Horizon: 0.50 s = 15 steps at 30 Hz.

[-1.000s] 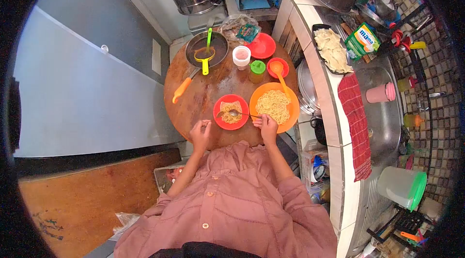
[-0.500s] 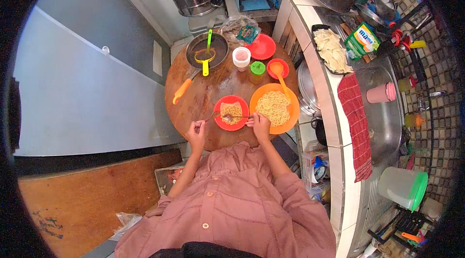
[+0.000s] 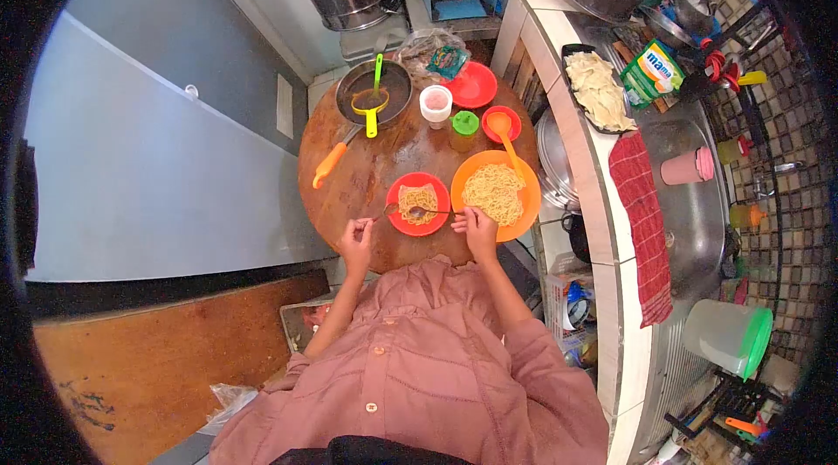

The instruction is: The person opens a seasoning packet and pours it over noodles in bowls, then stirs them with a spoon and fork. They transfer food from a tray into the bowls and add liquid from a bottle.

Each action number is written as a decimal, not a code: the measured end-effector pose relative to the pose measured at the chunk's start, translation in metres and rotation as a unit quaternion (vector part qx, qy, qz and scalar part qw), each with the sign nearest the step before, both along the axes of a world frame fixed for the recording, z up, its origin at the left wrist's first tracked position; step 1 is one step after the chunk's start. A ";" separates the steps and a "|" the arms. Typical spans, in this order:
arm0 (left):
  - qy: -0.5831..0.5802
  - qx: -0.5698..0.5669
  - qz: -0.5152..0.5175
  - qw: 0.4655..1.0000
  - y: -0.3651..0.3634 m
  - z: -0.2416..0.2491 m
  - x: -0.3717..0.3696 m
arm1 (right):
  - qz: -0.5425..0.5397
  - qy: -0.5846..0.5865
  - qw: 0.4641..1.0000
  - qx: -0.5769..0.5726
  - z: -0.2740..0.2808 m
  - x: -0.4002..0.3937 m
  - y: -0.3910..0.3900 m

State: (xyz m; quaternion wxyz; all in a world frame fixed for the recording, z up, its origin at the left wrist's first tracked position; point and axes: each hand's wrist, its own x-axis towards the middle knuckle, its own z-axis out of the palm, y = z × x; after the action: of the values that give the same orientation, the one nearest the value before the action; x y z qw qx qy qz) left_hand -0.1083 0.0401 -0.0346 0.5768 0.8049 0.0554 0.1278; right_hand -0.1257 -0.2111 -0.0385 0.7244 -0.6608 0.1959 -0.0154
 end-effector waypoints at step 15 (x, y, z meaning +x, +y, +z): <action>-0.007 0.042 -0.040 0.998 -0.005 0.004 0.000 | -0.035 0.028 0.995 0.095 -0.015 -0.003 -0.021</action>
State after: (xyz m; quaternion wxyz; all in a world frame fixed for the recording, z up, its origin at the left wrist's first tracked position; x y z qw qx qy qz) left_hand -0.1083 0.0353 -0.0307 0.5471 0.8294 0.0138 0.1121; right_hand -0.1286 -0.2317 -0.0538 0.7770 -0.5822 0.2396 -0.0034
